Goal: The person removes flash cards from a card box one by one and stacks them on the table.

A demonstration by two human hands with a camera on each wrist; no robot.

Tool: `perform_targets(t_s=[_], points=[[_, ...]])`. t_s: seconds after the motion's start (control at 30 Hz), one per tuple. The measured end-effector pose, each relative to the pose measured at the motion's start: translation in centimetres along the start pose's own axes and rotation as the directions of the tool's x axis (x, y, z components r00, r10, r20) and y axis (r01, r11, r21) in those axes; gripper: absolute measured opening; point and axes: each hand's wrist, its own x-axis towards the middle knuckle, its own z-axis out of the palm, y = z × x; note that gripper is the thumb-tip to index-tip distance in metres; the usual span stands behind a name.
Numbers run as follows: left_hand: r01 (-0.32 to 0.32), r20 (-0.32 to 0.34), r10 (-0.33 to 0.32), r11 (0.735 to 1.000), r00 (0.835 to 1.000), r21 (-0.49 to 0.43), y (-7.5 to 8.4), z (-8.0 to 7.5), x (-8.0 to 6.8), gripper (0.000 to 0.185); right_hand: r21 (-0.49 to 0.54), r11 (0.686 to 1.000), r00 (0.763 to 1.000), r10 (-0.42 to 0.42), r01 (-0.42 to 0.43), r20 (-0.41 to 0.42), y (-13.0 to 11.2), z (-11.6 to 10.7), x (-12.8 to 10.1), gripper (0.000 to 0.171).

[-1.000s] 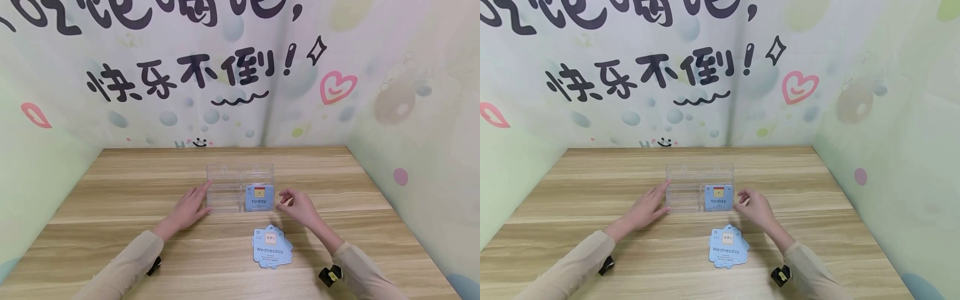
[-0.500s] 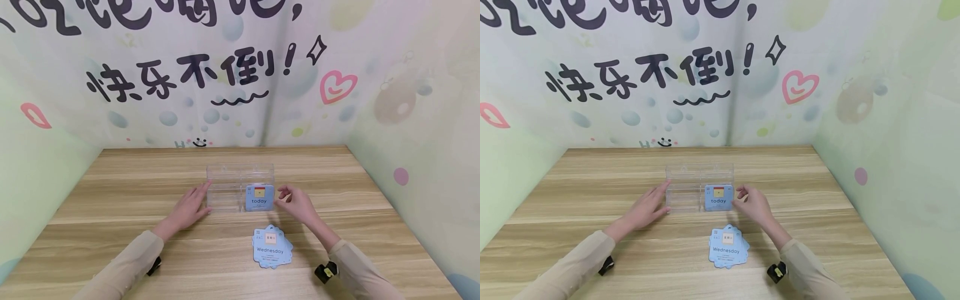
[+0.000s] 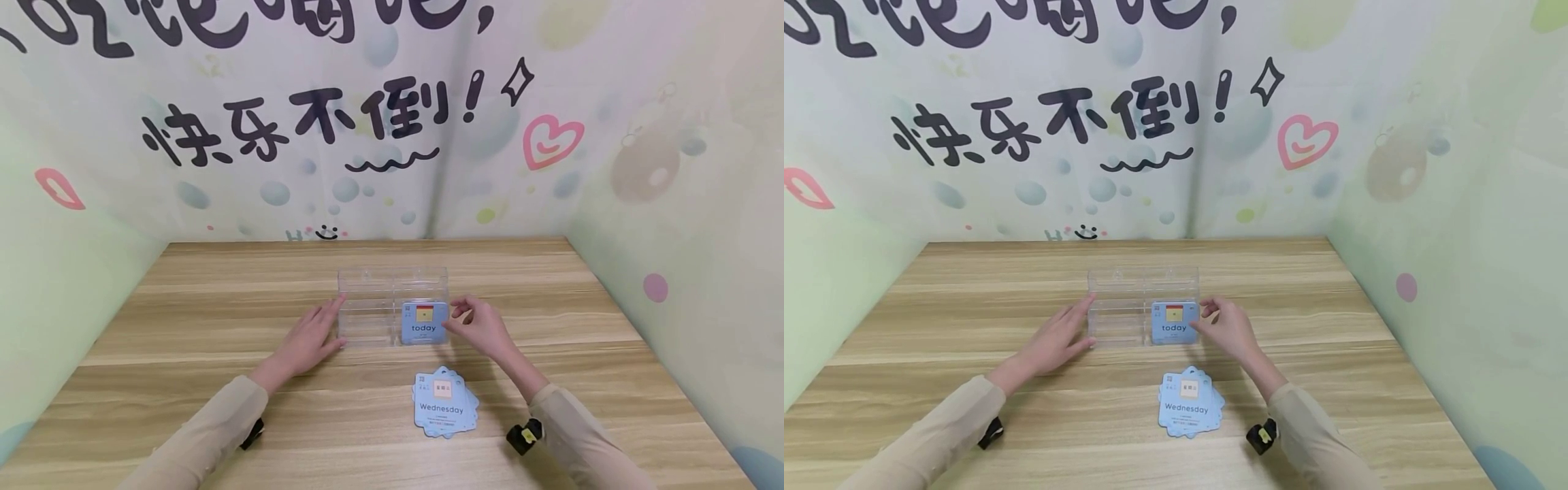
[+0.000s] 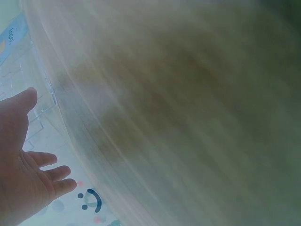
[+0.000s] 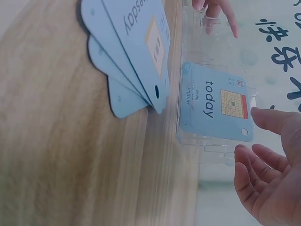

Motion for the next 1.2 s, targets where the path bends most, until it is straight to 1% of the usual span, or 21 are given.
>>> perform_targets(t_s=[0.2,0.33,0.53,0.63,0.77,0.93,1.07,1.2], points=[[0.001,-0.003,-0.001,1.000,1.000,-0.002,0.0,0.0,0.0,0.082,0.017,1.000,1.000,0.024,-0.024,-0.005,-0.1,0.1,0.3,0.043],[-0.001,-0.005,0.001,1.000,1.000,-0.002,0.0,0.0,0.0,0.082,0.023,0.999,1.000,0.024,-0.024,-0.008,0.0,0.1,0.4,0.045],[-0.010,-0.008,0.010,1.000,1.000,-0.001,0.0,0.0,0.0,0.082,0.060,0.998,0.999,0.016,-0.014,-0.037,0.4,0.4,0.6,0.041],[-0.009,-0.008,0.009,1.000,1.000,-0.004,-0.1,0.0,0.0,0.082,0.089,0.996,0.998,0.009,-0.004,-0.062,0.6,0.6,0.7,0.038],[-0.010,-0.008,0.010,1.000,1.000,-0.005,0.0,0.0,0.0,0.082,0.152,0.988,0.996,-0.001,0.014,-0.086,0.6,0.9,0.9,0.036],[-0.019,-0.017,0.019,1.000,1.000,0.002,0.0,0.0,0.0,0.081,0.223,0.975,0.996,0.004,0.015,-0.085,0.7,1.4,1.2,0.035],[-0.028,-0.024,0.028,1.000,0.999,0.005,-0.1,0.0,0.0,0.082,0.255,0.967,0.996,0.002,0.020,-0.088,0.9,1.6,1.3,0.032],[-0.030,-0.023,0.030,1.000,0.999,0.000,-0.1,0.1,0.0,0.083,0.284,0.958,0.994,-0.003,0.034,-0.108,1.2,1.8,1.5,0.026]])
